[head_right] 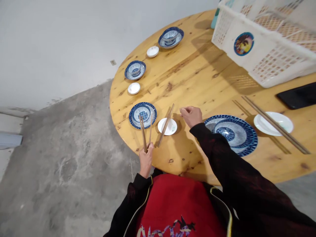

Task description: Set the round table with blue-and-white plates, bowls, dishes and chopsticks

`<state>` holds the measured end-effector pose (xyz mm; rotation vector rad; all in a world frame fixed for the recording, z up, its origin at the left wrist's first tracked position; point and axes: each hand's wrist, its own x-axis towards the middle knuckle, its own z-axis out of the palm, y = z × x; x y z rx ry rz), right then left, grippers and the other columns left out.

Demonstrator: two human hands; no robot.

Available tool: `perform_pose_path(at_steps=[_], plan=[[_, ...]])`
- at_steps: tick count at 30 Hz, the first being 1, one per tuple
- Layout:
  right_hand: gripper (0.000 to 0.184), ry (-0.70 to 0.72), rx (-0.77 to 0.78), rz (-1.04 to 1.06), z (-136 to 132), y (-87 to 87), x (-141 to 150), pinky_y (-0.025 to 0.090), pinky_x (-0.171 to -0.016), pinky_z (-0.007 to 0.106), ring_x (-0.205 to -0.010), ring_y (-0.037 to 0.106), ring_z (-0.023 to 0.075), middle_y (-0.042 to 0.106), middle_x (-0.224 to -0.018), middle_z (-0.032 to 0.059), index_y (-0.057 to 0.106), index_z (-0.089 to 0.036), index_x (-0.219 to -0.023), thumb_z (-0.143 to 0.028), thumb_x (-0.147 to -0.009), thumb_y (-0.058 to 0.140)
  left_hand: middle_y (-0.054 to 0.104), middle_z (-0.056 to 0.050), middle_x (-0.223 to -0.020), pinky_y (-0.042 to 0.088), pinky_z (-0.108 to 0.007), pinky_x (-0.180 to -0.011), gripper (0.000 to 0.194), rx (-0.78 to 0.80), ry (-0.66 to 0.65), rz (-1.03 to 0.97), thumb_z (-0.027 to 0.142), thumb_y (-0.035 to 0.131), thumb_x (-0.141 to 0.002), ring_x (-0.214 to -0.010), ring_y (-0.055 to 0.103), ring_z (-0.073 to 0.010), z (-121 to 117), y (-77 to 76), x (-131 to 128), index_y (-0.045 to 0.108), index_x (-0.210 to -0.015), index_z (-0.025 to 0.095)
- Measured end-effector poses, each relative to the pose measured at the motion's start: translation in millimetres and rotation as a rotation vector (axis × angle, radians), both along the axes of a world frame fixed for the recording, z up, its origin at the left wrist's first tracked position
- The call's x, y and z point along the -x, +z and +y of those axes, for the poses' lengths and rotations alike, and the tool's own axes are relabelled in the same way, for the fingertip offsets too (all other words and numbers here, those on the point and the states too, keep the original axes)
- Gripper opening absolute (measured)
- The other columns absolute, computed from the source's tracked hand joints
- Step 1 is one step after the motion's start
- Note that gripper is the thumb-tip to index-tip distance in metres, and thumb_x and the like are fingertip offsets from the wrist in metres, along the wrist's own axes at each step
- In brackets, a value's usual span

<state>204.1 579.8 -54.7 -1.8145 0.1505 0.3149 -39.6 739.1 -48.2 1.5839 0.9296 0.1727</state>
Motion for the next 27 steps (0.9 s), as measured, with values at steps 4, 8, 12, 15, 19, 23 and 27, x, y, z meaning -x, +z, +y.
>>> perform_pose_path(at_steps=[4,8,12,15,19,23,27], plan=[[0.016,0.090,-0.128,-0.122,-10,36.4,61,0.059,-0.070,0.028,-0.071,0.069,0.0179,0.073,-0.076,0.0040,0.073,-0.020,-0.083,-0.035,-0.085,0.070,0.076,-0.010,-0.090,0.049,-0.027,-0.073,0.047,-0.022,0.022,-0.039,0.059,0.070,-0.087,-0.083,0.067,-0.0194,3,22.7,26,0.078,-0.085,0.013],[0.029,0.323,-0.210,-0.018,-12,54.8,124,0.058,-0.064,0.030,-0.064,0.068,0.0185,0.073,-0.072,0.0037,0.075,-0.021,-0.084,-0.049,-0.083,0.070,0.061,-0.001,-0.060,0.031,-0.021,-0.047,0.062,0.105,0.038,0.000,0.074,0.066,-0.084,-0.049,0.043,-0.0083,-9,45.1,47,0.077,-0.083,0.012],[0.037,0.405,-0.272,0.100,-12,51.8,155,0.056,-0.059,0.030,-0.061,0.067,0.0188,0.073,-0.071,0.0038,0.076,-0.020,-0.088,-0.056,-0.080,0.073,0.048,0.005,-0.052,0.013,-0.022,-0.041,0.074,0.263,0.011,0.016,0.083,0.065,-0.078,-0.040,0.024,-0.0029,-35,59.9,59,0.076,-0.087,0.011],[0.044,0.404,-0.324,0.160,-12,50.5,158,0.058,-0.061,0.031,-0.064,0.068,0.0183,0.076,-0.083,0.0062,0.077,-0.020,-0.094,-0.062,-0.080,0.074,0.056,0.002,-0.060,0.015,-0.022,-0.040,0.074,0.348,-0.004,0.011,0.083,0.066,-0.078,-0.040,0.026,-0.0019,-56,65.5,62,0.076,-0.092,0.010],[0.052,0.449,-0.377,0.161,-9,59.3,155,0.059,-0.064,0.032,-0.066,0.068,0.0187,0.075,-0.081,0.0064,0.078,-0.021,-0.093,-0.071,-0.080,0.071,0.061,0.000,-0.066,0.017,-0.023,-0.041,0.072,0.360,-0.015,0.001,0.080,0.065,-0.082,-0.041,0.029,-0.0018,-71,70.9,67,0.076,-0.094,0.010],[0.050,0.483,-0.371,0.130,2,68.9,157,0.058,-0.062,0.032,-0.064,0.066,0.0194,0.069,-0.067,0.0035,0.077,-0.023,-0.087,-0.072,-0.079,0.072,0.059,-0.001,-0.063,0.018,-0.024,-0.043,0.075,0.366,-0.033,-0.031,0.080,0.062,-0.083,-0.041,0.030,-0.0025,-67,71.9,74,0.077,-0.094,0.007],[0.049,0.477,-0.356,0.115,24,68.8,164,0.056,-0.060,0.033,-0.063,0.065,0.0196,0.070,-0.068,0.0047,0.077,-0.024,-0.086,-0.071,-0.078,0.074,0.061,-0.002,-0.064,0.020,-0.024,-0.045,0.078,0.377,-0.046,-0.041,0.082,0.059,-0.083,-0.042,0.031,-0.0035,-47,66.3,84,0.076,-0.096,0.007]])
